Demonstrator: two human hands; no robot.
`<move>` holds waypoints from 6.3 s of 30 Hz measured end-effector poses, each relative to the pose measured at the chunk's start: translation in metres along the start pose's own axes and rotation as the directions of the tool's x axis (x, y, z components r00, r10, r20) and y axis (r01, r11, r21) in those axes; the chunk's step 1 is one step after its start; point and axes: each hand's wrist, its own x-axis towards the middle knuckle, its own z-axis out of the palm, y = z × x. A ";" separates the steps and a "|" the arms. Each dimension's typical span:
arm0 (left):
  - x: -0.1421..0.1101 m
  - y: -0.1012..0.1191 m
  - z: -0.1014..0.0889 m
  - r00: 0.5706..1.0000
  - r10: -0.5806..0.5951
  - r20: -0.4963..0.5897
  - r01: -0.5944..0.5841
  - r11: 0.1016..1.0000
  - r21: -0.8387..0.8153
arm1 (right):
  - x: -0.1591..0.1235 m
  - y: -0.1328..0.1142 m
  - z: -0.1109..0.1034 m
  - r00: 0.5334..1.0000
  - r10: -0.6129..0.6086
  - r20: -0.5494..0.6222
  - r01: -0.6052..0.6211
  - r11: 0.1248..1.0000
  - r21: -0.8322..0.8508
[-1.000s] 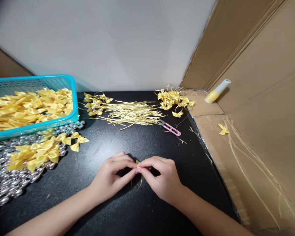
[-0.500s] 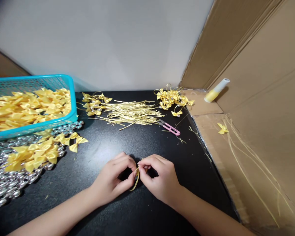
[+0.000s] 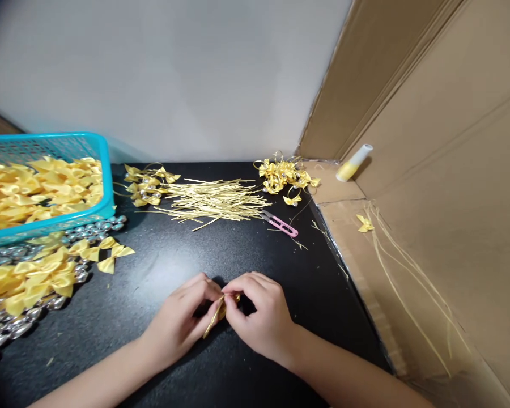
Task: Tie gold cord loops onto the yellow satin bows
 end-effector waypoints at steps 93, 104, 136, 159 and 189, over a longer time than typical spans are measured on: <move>0.012 0.002 -0.014 0.926 -0.376 -0.034 0.356 0.900 -0.249 | 0.002 0.011 -0.009 0.993 0.086 0.077 -0.104 0.960 0.262; 0.012 0.003 -0.015 0.928 -0.370 -0.036 0.344 0.892 -0.293 | 0.003 -0.001 -0.011 0.978 0.027 0.208 0.007 0.987 -0.161; 0.010 0.000 -0.009 0.951 -0.301 -0.068 0.287 0.944 -0.163 | 0.006 0.008 -0.015 0.997 -0.056 0.052 0.062 0.992 -0.113; 0.009 0.011 -0.014 0.938 -0.303 -0.167 0.232 0.909 -0.345 | 0.005 0.002 -0.024 0.999 -0.038 -0.034 0.032 0.989 -0.144; 0.012 0.024 0.006 0.961 -0.277 0.023 0.272 0.922 -0.277 | 0.035 0.005 -0.020 0.972 0.134 0.195 -0.217 0.830 0.514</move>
